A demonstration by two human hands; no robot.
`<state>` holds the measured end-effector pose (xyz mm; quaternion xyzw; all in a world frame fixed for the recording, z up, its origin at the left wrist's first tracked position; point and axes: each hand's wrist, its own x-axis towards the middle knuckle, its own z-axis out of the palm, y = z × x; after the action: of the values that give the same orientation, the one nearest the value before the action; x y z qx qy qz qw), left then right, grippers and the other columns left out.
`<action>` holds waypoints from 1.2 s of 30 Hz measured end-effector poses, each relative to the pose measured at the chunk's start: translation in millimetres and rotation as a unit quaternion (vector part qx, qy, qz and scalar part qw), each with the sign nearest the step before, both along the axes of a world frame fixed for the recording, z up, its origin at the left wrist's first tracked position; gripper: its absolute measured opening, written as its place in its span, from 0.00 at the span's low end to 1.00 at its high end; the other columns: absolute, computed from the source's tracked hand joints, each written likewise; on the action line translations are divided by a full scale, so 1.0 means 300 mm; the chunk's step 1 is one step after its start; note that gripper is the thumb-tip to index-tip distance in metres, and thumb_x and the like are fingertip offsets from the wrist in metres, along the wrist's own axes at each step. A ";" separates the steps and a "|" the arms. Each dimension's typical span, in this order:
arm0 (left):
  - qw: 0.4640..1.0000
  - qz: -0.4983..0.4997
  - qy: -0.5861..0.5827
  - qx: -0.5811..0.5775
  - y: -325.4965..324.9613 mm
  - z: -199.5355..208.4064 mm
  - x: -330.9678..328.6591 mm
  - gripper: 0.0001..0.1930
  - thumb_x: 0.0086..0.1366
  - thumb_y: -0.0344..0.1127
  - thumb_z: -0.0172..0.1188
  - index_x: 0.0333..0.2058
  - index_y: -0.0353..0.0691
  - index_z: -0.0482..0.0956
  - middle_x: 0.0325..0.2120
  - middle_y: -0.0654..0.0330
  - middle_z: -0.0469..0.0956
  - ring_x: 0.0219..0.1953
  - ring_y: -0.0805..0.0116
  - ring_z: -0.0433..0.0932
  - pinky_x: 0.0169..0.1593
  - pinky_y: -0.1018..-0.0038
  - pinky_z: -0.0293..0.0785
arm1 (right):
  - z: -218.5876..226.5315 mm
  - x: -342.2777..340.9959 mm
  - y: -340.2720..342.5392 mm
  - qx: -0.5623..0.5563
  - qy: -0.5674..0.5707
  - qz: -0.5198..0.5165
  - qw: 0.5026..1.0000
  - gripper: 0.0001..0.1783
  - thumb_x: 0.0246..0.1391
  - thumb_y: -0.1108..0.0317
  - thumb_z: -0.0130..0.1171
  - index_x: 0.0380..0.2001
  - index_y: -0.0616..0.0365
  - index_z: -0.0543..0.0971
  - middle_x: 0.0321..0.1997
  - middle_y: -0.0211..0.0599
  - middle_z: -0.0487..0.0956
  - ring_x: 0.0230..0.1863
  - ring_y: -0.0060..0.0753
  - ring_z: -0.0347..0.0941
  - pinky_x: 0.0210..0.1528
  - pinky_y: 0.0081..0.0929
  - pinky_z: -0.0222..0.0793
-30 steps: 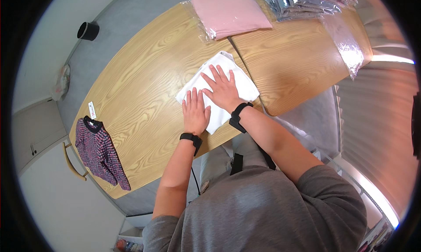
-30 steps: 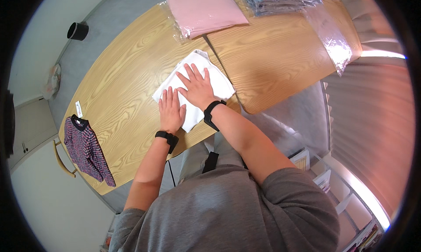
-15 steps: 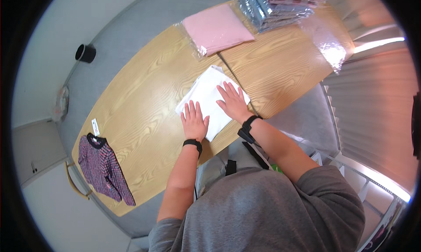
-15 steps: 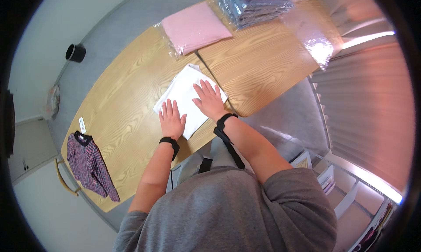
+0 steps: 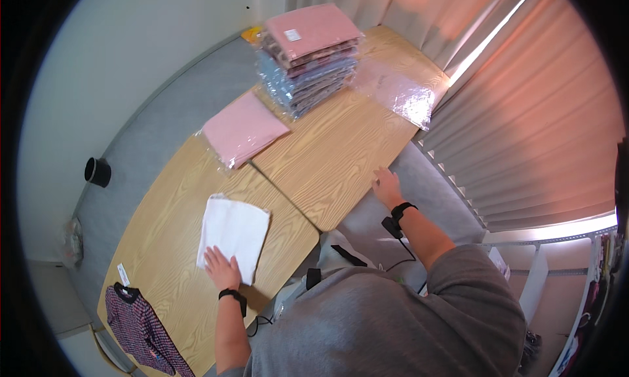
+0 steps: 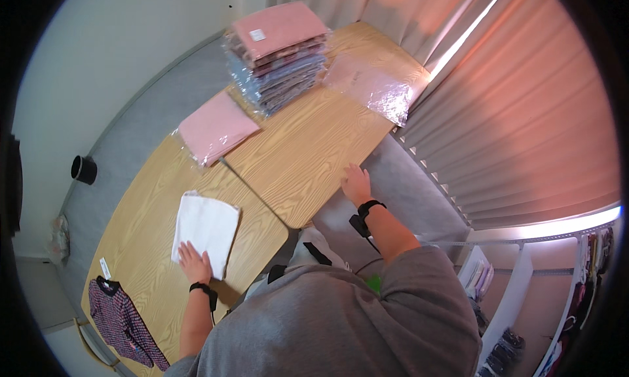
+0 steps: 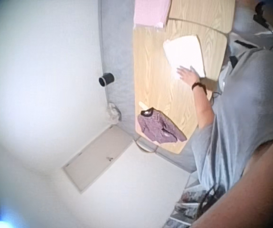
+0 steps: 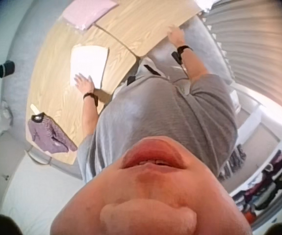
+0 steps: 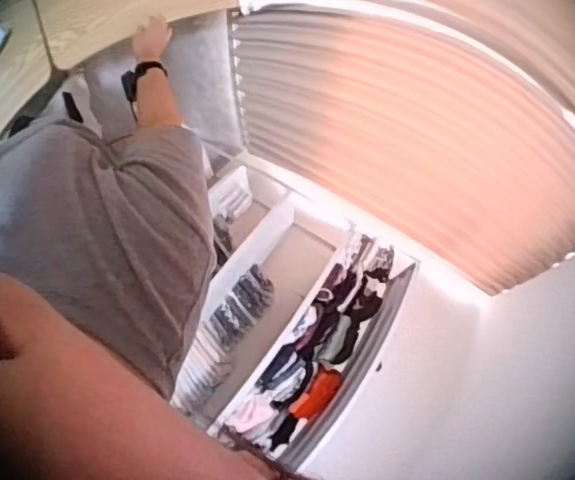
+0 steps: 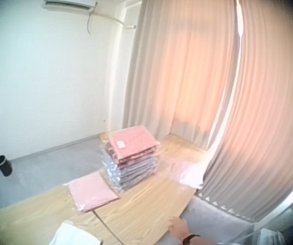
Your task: Folding garments and placing them into clear plastic shipping bags.
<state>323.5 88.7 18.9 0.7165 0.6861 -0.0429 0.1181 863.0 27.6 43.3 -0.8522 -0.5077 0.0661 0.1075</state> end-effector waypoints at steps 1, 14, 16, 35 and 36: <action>1.000 0.009 -0.010 0.000 -0.005 -0.002 -0.001 0.35 0.63 0.47 0.50 0.64 0.35 0.51 0.66 0.47 0.47 0.68 0.48 0.44 0.64 0.47 0.46 | -0.036 0.063 0.003 0.001 0.007 -0.003 1.000 0.22 0.50 0.62 0.57 0.48 0.57 0.74 0.58 0.49 0.69 0.61 0.47 0.61 0.62 0.49 0.53; 0.990 0.071 -0.093 0.084 -0.053 0.197 0.406 0.29 0.67 0.38 0.48 0.62 0.33 0.53 0.64 0.39 0.46 0.65 0.42 0.50 0.65 0.58 0.50 | -0.050 0.828 0.518 -0.009 -0.097 -0.030 0.995 0.13 0.49 0.65 0.55 0.39 0.55 0.76 0.42 0.38 0.76 0.49 0.43 0.71 0.49 0.40 0.65; 0.991 0.072 -0.079 0.080 -0.068 0.233 0.463 0.29 0.66 0.36 0.50 0.63 0.33 0.52 0.64 0.39 0.46 0.64 0.42 0.51 0.65 0.59 0.51 | -0.093 0.877 0.547 -0.024 -0.115 -0.033 0.992 0.12 0.50 0.65 0.52 0.38 0.54 0.76 0.42 0.36 0.76 0.49 0.41 0.71 0.49 0.39 0.65; 0.960 0.064 -0.270 0.048 0.007 0.264 0.751 0.32 0.63 0.25 0.51 0.64 0.35 0.48 0.64 0.44 0.49 0.62 0.51 0.57 0.60 0.64 0.61 | -0.073 0.896 0.547 0.232 0.250 0.117 0.933 0.04 0.49 0.71 0.58 0.27 0.59 0.75 0.47 0.49 0.77 0.50 0.51 0.72 0.49 0.32 0.69; 0.937 0.100 -0.333 0.029 0.019 0.240 0.771 0.30 0.64 0.26 0.51 0.63 0.35 0.50 0.62 0.48 0.55 0.60 0.55 0.62 0.58 0.66 0.64 | -0.074 0.841 0.520 0.206 0.271 0.132 0.931 0.04 0.50 0.71 0.57 0.28 0.59 0.75 0.51 0.51 0.74 0.54 0.49 0.70 0.51 0.30 0.67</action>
<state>554.8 94.3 90.8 0.6209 0.6765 0.2299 0.3225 1115.2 183.6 21.0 -0.6860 -0.5700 0.2023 0.4044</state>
